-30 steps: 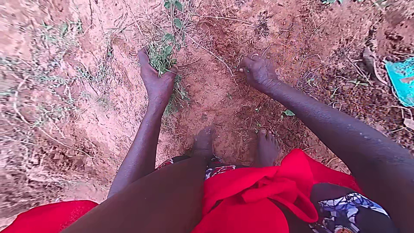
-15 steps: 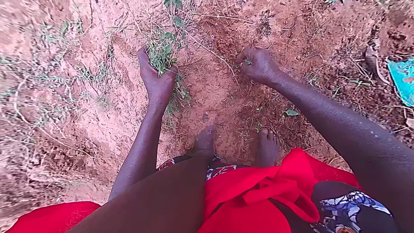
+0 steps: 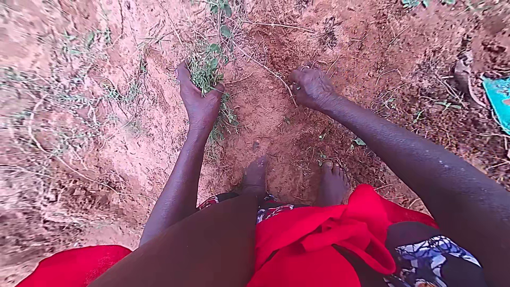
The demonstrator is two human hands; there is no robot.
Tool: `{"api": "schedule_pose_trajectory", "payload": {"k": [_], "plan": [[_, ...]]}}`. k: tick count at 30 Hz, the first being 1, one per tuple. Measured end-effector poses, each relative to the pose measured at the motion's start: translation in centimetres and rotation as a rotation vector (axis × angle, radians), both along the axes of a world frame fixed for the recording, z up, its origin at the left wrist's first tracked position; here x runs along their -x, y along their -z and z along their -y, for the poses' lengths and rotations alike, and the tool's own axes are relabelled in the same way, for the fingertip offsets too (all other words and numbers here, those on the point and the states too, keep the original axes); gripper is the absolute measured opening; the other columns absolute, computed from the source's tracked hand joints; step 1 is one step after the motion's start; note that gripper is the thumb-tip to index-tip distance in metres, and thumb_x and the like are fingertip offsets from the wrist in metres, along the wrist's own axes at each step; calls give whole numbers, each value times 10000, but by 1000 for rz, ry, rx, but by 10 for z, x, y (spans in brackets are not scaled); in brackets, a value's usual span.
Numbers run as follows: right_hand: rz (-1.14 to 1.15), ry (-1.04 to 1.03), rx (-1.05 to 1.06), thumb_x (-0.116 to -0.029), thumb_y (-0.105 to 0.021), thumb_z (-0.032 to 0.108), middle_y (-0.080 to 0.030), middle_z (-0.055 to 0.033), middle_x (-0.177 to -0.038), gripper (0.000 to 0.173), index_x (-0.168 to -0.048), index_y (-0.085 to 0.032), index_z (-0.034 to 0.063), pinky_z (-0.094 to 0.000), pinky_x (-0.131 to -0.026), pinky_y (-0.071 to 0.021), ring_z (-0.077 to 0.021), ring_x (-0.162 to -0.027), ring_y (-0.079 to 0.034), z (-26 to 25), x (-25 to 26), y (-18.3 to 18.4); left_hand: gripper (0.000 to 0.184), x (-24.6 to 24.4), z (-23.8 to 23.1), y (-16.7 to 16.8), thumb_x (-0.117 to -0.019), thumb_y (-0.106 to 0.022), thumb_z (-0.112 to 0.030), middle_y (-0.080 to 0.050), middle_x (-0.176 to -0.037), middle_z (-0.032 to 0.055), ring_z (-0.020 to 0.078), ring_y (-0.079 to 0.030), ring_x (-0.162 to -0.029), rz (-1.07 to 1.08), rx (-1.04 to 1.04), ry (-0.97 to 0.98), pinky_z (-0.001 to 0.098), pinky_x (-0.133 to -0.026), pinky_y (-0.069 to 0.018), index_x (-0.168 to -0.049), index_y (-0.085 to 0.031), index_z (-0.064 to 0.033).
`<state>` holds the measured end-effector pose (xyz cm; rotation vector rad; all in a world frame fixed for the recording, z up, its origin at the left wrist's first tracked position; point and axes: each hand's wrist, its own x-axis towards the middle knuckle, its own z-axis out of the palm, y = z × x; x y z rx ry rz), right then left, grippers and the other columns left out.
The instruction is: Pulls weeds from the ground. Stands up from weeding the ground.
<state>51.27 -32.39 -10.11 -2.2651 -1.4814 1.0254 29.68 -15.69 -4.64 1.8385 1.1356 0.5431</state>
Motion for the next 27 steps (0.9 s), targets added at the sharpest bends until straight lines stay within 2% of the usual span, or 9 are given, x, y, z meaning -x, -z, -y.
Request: {"api": "schedule_pose_trajectory", "payload": {"k": [4, 7, 10, 13, 16, 18, 20, 23, 27], "plan": [[-34, -112, 121, -1031, -519, 124, -657, -300, -1135, 263, -1197, -620, -54, -660, -897, -483, -495, -1087, -649, -6, -5, -8, 760, 2, 2, -2, -755, -720, 9, -590, -1308, 136, 91, -622, -1164, 10, 19, -11, 258, -983, -535, -1435, -381, 41], [-248, -180, 175, -1015, -618, 118, -655, -207, -914, 158, -1049, -672, -26, -576, -802, -482, -367, -876, -639, -2, -19, -20, 768, -1, 3, -4, -757, -724, 12, -581, -1324, 154, 97, -618, -1171, 10, 13, -9, 257, -992, -526, -1442, -379, 55], [-412, 61, 118, -978, -640, 64, -570, -98, -817, 70, -985, -642, -5, -440, -697, -449, -196, -726, -531, 8, -49, -33, 776, -1, 3, -2, -754, -727, 22, -581, -1325, 148, 98, -615, -1180, 34, 16, -10, 256, -1002, -524, -1445, -375, 56], [-463, 307, -50, -855, -655, 51, -483, 26, -709, 116, -915, -560, 79, -276, -559, -410, -52, -571, -445, 5, -60, -32, 771, 1, 4, -1, -751, -723, 14, -586, -1316, 146, 96, -617, -1171, 22, 26, -9, 258, -994, -526, -1440, -379, 52], [-435, 281, -185, -875, -622, 3, -616, -58, -882, 181, -1055, -623, 25, -320, -654, -485, -100, -693, -553, -17, -47, -30, 778, -4, 3, -3, -751, -719, 12, -591, -1311, 149, 97, -622, -1166, 3, 33, -4, 262, -991, -529, -1448, -377, 46], [-324, 168, -225, -966, -587, 36, -702, -184, -1059, 224, -1155, -689, -26, -452, -873, -522, -247, -934, -669, -32, -33, -26, 779, -4, 3, -3, -751, -724, 6, -587, -1312, 154, 102, -622, -1164, 3, 30, 3, 268, -990, -528, -1447, -375, 47], [-224, 56, -214, -997, -599, 81, -677, -261, -1189, 249, -1187, -709, -36, -550, -1029, -465, -386, -1145, -642, -43, -20, -17, 773, -2, 3, -3, -752, -721, -11, -586, -1314, 150, 97, -619, -1167, -8, 18, 10, 263, -991, -525, -1443, -379, 45], [-108, 20, -61, -996, -650, 156, -631, -288, -1264, 304, -1239, -684, -23, -600, -1052, -447, -452, -1225, -592, -47, 2, -14, 768, 1, 3, -2, -752, -736, -22, -593, -1312, 153, 103, -619, -1174, -25, 11, -4, 271, -997, -524, -1436, -392, 43], [0, 43, 22, -1040, -588, 163, -623, -303, -1240, 306, -1252, -634, -53, -634, -958, -494, -489, -1153, -628, -44, 11, -18, 783, 4, 0, -1, -750, -731, -12, -576, -1337, 154, 113, -610, -1191, -8, 35, -15, 278, -1000, -524, -1448, -378, 36]]}}
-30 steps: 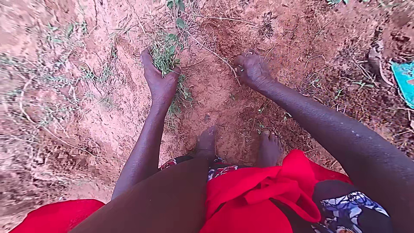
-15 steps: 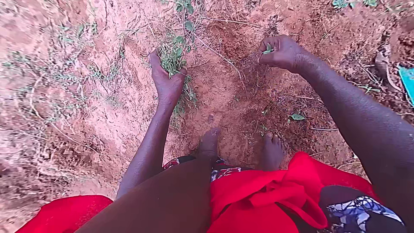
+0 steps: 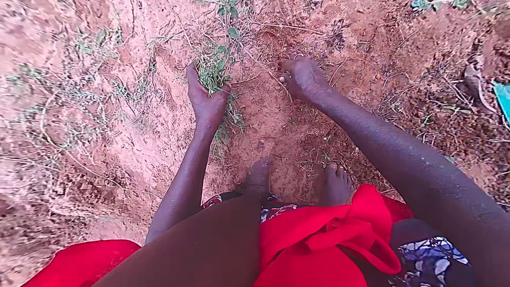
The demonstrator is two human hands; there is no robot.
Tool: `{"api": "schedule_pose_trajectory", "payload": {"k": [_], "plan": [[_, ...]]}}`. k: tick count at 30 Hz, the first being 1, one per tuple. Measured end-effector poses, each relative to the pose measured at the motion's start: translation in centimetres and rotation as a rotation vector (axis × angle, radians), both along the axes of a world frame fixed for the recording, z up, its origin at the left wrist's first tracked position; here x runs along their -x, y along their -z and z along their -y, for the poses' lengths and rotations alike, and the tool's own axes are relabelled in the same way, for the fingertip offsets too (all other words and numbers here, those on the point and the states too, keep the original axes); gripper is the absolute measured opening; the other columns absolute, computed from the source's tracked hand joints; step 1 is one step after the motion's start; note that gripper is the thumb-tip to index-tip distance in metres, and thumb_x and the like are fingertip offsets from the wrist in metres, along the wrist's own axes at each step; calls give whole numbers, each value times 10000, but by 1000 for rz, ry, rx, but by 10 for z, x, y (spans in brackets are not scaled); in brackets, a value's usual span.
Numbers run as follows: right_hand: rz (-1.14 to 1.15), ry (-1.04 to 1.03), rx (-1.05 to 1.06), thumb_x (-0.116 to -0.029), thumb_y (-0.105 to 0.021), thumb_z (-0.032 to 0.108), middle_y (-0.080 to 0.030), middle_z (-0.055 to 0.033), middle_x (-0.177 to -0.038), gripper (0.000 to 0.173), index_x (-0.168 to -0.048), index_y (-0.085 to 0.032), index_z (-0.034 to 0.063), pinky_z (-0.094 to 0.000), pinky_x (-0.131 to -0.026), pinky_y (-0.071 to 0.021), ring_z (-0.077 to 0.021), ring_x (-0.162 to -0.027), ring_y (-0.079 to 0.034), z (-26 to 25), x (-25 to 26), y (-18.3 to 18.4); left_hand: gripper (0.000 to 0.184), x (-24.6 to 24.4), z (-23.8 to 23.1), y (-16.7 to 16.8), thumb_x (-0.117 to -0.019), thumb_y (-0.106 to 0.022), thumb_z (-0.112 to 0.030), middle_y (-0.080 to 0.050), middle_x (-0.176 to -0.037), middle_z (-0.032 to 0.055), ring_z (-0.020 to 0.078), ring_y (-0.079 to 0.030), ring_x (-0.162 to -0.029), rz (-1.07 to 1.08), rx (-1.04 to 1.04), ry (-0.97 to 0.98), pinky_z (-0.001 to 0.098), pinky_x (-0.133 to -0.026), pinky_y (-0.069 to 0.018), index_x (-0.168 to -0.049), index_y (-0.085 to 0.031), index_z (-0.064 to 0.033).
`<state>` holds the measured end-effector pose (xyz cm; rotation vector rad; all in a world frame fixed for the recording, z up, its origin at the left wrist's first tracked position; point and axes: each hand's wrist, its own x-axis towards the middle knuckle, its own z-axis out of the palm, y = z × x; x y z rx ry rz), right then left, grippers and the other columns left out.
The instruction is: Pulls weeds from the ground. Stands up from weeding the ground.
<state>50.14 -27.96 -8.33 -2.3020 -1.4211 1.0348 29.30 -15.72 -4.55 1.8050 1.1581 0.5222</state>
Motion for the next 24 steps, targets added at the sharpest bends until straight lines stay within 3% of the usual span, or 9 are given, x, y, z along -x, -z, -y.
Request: {"api": "schedule_pose_trajectory", "payload": {"k": [5, 9, 11, 14, 17, 20, 22, 24], "plan": [[-151, 17, -163, -1018, -603, 114, -659, -294, -1179, 241, -1137, -687, -77, -606, -1011, -460, -446, -1141, -632, 23, -29, 6, 798, -1, 0, -2, -752, -729, -24, -569, -1352, 158, 98, -601, -1204, 1, -16, 12, 258, -1017, -508, -1459, -366, 50], [-122, 96, -127, -1055, -552, 158, -671, -261, -1013, 254, -1158, -634, -59, -578, -856, -497, -388, -933, -663, 59, -55, -9, 790, -1, 1, -4, -740, -722, -1, -583, -1317, 139, 84, -614, -1173, 24, -1, 6, 244, -996, -521, -1444, -368, 52], [-112, 107, -25, -1038, -544, 111, -652, -275, -971, 225, -1154, -613, -68, -607, -804, -479, -416, -890, -646, 75, -63, -13, 782, -2, 0, -6, -741, -720, 0, -588, -1308, 139, 78, -616, -1162, 17, -8, 8, 235, -986, -519, -1439, -372, 61], [-256, 14, 41, -1006, -564, 6, -689, -235, -996, 167, -1137, -658, -38, -585, -801, -503, -367, -889, -667, 102, -48, -8, 791, -2, -1, -3, -731, -723, -10, -585, -1317, 148, 90, -615, -1173, 28, -34, 23, 243, -994, -519, -1435, -373, 71], [-402, -107, -64, -1018, -574, 24, -726, -176, -1039, 174, -1121, -712, -2, -525, -872, -533, -301, -941, -700, 118, -12, 4, 794, -2, -1, 0, -738, -729, -4, -572, -1339, 152, 110, -604, -1207, 47, -29, 31, 260, -1013, -521, -1442, -366, 64], [-321, -67, -182, -988, -666, 102, -711, -244, -1147, 294, -1260, -687, -8, -570, -954, -528, -402, -1043, -699, 118, 30, 15, 800, -1, -1, 2, -733, -725, -2, -574, -1341, 161, 116, -607, -1203, 36, -40, 30, 262, -1009, -523, -1444, -367, 70], [-205, -31, -168, -987, -667, 112, -685, -284, -1151, 334, -1294, -658, -21, -618, -896, -537, -470, -1024, -687, 115, 48, 25, 820, -3, 1, 1, -738, -734, -17, -562, -1365, 162, 116, -594, -1227, 12, -33, 37, 264, -1023, -514, -1462, -357, 62], [-118, -23, -205, -970, -652, 61, -688, -307, -1096, 295, -1240, -668, -56, -633, -835, -553, -500, -969, -695, 117, 57, 34, 806, -4, 3, 2, -727, -732, -15, -566, -1340, 158, 115, -597, -1209, 13, -41, 49, 265, -1013, -516, -1442, -369, 62]]}}
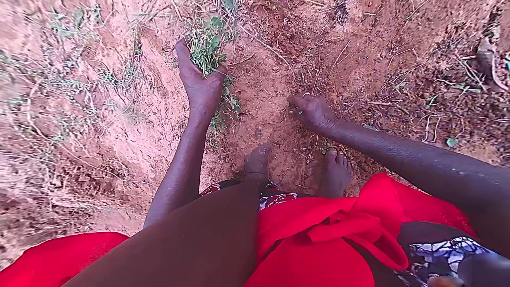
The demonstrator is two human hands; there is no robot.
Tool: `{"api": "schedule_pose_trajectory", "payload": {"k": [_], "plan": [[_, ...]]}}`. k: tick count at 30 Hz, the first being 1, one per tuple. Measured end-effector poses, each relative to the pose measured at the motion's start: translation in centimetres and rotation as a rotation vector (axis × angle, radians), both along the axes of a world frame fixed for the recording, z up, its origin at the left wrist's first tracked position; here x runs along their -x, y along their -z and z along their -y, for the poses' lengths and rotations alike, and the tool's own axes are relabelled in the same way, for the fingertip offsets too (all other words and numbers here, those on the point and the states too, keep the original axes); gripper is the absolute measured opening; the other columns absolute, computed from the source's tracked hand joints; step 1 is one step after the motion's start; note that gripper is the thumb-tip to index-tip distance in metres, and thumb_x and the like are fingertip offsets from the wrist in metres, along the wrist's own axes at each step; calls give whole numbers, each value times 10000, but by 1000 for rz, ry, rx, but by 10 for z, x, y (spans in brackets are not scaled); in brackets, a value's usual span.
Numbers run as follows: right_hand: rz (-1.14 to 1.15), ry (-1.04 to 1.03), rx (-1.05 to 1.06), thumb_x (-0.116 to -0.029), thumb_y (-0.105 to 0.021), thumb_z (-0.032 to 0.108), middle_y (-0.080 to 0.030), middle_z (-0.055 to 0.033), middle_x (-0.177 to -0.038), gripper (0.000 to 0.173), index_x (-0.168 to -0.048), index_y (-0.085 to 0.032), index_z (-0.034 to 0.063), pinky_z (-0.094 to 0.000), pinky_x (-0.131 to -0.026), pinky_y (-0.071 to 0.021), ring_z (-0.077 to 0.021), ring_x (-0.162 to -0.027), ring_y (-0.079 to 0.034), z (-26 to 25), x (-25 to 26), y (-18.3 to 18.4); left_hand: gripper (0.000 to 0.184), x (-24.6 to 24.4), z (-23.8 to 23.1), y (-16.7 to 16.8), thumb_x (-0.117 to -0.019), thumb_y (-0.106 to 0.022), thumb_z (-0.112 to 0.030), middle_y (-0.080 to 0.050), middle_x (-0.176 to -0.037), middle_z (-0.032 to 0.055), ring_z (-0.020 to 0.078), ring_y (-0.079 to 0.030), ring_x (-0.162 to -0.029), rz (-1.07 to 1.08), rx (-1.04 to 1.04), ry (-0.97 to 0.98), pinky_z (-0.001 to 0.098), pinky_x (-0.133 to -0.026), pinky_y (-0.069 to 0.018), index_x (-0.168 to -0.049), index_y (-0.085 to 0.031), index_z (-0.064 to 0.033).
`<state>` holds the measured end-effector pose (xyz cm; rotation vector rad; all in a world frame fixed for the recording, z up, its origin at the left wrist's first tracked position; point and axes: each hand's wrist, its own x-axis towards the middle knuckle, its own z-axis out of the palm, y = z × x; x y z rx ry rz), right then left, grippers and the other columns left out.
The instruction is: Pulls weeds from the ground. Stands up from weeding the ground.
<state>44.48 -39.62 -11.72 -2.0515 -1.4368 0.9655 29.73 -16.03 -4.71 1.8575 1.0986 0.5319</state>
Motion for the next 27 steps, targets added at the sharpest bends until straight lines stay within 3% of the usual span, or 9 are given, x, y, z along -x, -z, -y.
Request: {"api": "schedule_pose_trajectory", "payload": {"k": [5, 8, 9, 12, 17, 20, 24, 25, 27], "plan": [[2, -14, -187, -932, -637, 27, -701, -260, -954, 191, -1097, -702, -44, -589, -697, -568, -444, -818, -712, 12, -1, 21, 801, -3, 3, 2, -728, -732, 1, -579, -1323, 141, 104, -610, -1194, 44, 32, 22, 266, -1006, -529, -1437, -364, 61], [-146, 63, 33, -1000, -622, 101, -709, -268, -1128, 314, -1275, -644, -50, -610, -897, -542, -447, -1011, -710, 7, 6, 10, 808, -3, 4, 3, -727, -732, 9, -567, -1339, 152, 111, -602, -1207, 48, 36, 20, 270, -1017, -523, -1443, -360, 66], [-188, 109, 76, -1000, -633, 114, -713, -262, -1133, 321, -1278, -639, -46, -611, -927, -532, -441, -1033, -707, 4, 9, 9, 815, -3, 4, 2, -732, -736, 10, -564, -1350, 156, 112, -601, -1216, 40, 38, 19, 272, -1026, -519, -1451, -355, 64], [-234, 138, 107, -989, -618, 94, -716, -247, -1028, 220, -1154, -678, -40, -604, -889, -528, -420, -971, -705, -2, 5, 8, 814, -4, 6, 2, -730, -733, 6, -563, -1352, 152, 108, -594, -1221, 40, 41, 24, 268, -1027, -515, -1449, -358, 62], [-324, -103, 356, -1005, -591, 56, -692, -263, -1074, 199, -1145, -685, -50, -610, -930, -488, -431, -1035, -667, -6, -4, -15, 788, -3, 9, 1, -731, -728, 13, -576, -1323, 141, 101, -607, -1195, 48, 48, 25, 263, -1008, -525, -1432, -371, 57], [-398, -206, 433, -1004, -637, 83, -692, -194, -1007, 173, -1132, -691, -20, -523, -859, -523, -324, -927, -669, -7, -21, -31, 788, -4, 8, 0, -728, -726, 26, -582, -1323, 141, 104, -612, -1195, 50, 54, 20, 269, -1009, -528, -1433, -376, 53], [-448, -82, 472, -993, -677, 104, -626, -116, -853, 123, -1071, -658, 11, -419, -708, -490, -207, -734, -587, -25, -60, -57, 776, -2, 5, 1, -739, -734, 9, -581, -1324, 148, 114, -602, -1206, 51, 40, 29, 276, -1023, -516, -1429, -385, 63], [-482, -41, 467, -986, -666, 78, -592, -85, -782, 87, -1038, -633, 17, -361, -626, -480, -160, -640, -553, -27, -64, -60, 776, -2, 6, -1, -741, -732, 8, -580, -1324, 142, 109, -603, -1203, 47, 55, 27, 272, -1021, -517, -1432, -382, 56], [-552, -29, 480, -961, -643, -17, -594, -108, -819, 114, -1071, -616, -3, -361, -628, -498, -171, -637, -560, -33, -74, -69, 783, -6, 7, -8, -746, -732, 30, -582, -1314, 122, 101, -614, -1185, 60, 122, -4, 275, -998, -536, -1443, -375, 27]]}}
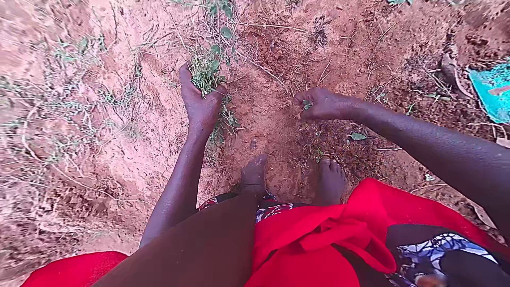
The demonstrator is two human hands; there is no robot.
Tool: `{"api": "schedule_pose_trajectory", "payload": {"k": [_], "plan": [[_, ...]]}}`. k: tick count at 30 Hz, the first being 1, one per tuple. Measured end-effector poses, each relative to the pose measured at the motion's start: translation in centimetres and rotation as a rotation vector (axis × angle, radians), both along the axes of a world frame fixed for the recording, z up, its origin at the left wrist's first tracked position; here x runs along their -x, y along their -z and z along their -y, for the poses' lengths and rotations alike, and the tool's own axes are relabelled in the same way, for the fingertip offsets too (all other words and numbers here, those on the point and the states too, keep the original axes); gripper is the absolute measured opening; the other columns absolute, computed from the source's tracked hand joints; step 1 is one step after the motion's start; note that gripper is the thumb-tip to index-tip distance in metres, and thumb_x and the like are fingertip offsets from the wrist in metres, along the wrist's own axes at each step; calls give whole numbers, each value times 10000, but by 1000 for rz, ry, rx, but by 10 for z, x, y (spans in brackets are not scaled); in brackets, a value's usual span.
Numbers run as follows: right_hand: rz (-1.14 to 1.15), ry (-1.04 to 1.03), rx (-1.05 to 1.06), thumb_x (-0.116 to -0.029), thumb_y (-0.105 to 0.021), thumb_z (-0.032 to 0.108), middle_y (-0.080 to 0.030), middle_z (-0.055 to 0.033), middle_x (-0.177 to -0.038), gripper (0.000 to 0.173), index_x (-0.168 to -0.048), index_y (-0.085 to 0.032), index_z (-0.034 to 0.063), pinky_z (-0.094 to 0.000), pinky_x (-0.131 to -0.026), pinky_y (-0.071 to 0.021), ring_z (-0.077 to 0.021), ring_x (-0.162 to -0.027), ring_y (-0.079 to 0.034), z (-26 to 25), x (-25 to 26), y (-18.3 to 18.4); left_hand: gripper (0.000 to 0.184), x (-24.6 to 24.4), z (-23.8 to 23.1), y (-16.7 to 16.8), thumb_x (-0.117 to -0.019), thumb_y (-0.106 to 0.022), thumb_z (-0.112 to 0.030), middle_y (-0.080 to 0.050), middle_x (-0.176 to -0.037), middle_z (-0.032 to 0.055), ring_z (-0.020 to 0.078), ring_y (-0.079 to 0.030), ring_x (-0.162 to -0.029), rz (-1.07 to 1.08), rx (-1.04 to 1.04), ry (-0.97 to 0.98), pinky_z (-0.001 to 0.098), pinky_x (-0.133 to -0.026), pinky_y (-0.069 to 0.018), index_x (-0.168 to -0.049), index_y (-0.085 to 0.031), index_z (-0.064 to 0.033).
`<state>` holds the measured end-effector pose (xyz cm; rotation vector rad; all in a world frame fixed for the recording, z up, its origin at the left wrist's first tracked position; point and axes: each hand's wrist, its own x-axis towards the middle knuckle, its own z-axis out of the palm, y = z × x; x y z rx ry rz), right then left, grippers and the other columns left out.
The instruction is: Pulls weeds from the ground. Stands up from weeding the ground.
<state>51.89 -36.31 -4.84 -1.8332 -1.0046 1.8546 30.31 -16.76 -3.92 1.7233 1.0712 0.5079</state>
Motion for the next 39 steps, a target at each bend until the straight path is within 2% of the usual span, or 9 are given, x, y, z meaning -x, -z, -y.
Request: {"api": "schedule_pose_trajectory", "payload": {"k": [3, 7, 11, 18, 22, 24, 26, 32, 39], "plan": [[8, -21, -66, -917, -646, -62, -638, -80, -825, 146, -1034, -660, 24, -318, -601, -500, -131, -624, -569, -6, -7, -8, 807, -2, 2, -13, -758, -726, 72, -581, -1302, 93, 92, -627, -1160, 34, 122, -74, 274, -971, -559, -1469, -354, -11], [565, 156, -169, -996, -619, 126, -691, -267, -997, 204, -1129, -677, -17, -664, -832, -484, -453, -963, -670, -20, -32, 3, 786, -2, -2, -15, -780, -732, 67, -580, -1298, 96, 114, -643, -1133, 38, 190, -97, 306, -937, -582, -1466, -366, -43], [524, 398, -109, -1045, -524, 115, -682, -271, -1088, 261, -1219, -658, -26, -625, -908, -489, -420, -1020, -663, -24, -47, 17, 758, -2, 2, -18, -830, -724, 47, -588, -1300, 83, 133, -657, -1079, -13, 245, -24, 344, -887, -591, -1487, -376, -104], [567, 172, -234, -1021, -520, 22, -556, -273, -1401, 301, -1291, -648, -16, -573, -983, -520, -450, -1196, -619, -11, 51, 30, 787, -15, 31, 12, -813, -758, -22, -571, -1362, 200, 216, -610, -1215, -206, 213, 125, 413, -1015, -524, -1502, -376, -16], [329, 423, -246, -1066, -478, 70, -679, -278, -1179, 302, -1287, -638, -59, -543, -1000, -498, -406, -1128, -659, -18, 66, 7, 806, -22, 53, 4, -836, -733, -68, -542, -1395, 210, 157, -589, -1240, -174, 238, 210, 320, -1043, -498, -1521, -321, 42], [305, 657, -320, -1068, -515, 90, -690, -250, -1010, 246, -1198, -645, -72, -531, -889, -529, -371, -972, -681, -30, 67, -8, 789, -28, 59, -9, -825, -720, -69, -570, -1347, 158, 103, -624, -1169, -83, 263, 183, 273, -984, -537, -1504, -334, 39], [276, 758, -370, -1070, -530, 97, -701, -239, -1030, 278, -1285, -627, -48, -532, -866, -538, -357, -947, -688, -40, 58, -31, 741, -37, 61, -25, -817, -708, -48, -616, -1250, 93, 85, -680, -1060, 30, 277, 138, 272, -894, -598, -1468, -359, 13], [737, 631, -715, -990, -596, 35, -726, -196, -1025, 233, -1192, -710, 13, -528, -803, -564, -365, -943, -706, -52, 17, -68, 718, -59, 51, -67, -791, -693, -83, -678, -1118, 36, 120, -724, -910, 213, 218, 77, 298, -792, -633, -1418, -358, 14], [41, 960, -694, -1047, -515, 24, -661, -331, -1202, 329, -1316, -571, -158, -490, -1001, -506, -379, -1130, -659, -64, 41, -98, 887, -67, 44, -67, -882, -729, -96, -572, -1290, 68, 83, -631, -1156, 376, 223, 159, 310, -1001, -550, -1498, -129, 119]]}}
